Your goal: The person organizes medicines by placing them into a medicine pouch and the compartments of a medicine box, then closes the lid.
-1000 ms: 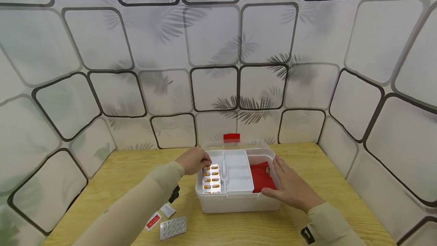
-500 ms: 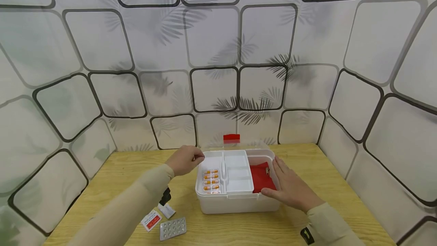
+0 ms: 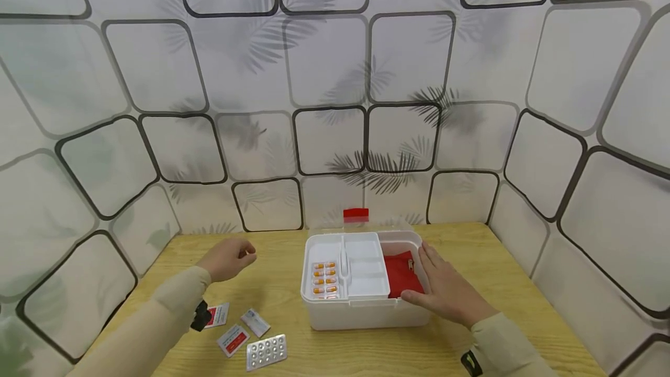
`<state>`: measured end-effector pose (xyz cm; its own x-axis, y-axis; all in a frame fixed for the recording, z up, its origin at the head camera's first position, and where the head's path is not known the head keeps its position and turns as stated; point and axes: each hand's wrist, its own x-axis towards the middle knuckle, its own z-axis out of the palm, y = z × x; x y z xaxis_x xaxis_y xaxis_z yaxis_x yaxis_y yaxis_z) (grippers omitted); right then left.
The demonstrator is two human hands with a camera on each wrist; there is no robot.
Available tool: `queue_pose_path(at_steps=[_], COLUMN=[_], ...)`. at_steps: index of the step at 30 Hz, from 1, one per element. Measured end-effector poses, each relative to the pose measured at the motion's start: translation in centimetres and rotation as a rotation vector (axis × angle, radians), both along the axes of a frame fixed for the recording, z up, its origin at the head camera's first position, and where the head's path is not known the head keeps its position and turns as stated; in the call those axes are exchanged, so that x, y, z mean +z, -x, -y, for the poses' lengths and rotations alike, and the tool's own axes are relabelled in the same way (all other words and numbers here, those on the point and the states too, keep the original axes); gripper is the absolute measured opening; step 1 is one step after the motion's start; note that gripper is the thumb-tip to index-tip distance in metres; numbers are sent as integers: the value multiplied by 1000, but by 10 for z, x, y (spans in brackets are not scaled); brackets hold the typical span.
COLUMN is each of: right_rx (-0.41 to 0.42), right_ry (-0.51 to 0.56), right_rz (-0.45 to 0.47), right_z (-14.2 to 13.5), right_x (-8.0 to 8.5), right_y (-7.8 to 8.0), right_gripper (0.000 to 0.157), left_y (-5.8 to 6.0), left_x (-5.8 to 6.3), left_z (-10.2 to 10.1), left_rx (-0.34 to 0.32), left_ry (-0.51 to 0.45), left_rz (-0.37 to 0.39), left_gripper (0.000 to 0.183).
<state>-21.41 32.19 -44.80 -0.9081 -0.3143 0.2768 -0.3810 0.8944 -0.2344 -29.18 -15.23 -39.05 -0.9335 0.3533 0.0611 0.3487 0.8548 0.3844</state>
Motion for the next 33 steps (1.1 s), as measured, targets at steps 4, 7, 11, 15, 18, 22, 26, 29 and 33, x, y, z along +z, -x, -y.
queue_pose_path(at_steps=[4,7,11,15,18,22,26,29,33], right_rx=[-3,-6,-14,-8,-6,-18,-26,-27,-23], right_ry=[0,3,1,4,13,9,11,12,13], right_rz=[2,11,23,22,26,34,37,40,46], right_z=[0,1,1,1,1,2,1,1,2], right_x=[0,0,2,3,3,2,1,1,1], right_y=[-2,-2,-4,-4,-4,-3,-2,-2,-3], right_gripper=[103,103,103,102,102,103,103,103,103], left_y=[-6,-12,-21,-28,-32,-35,-34,-32,-30], left_x=[-11,-21,-36,-51,-62,-73,-82,-88,-97], left_z=[24,41,60,76,86,96,104,110,119], left_rx=[38,86,155,210,245,289,318,368,440], left_ry=[1,20,44,57,39,-40,-153,-245,-318], left_rz=[19,20,15,32,61,110,159,224,291], left_gripper=[25,24,23,24,24,21,18,18,19])
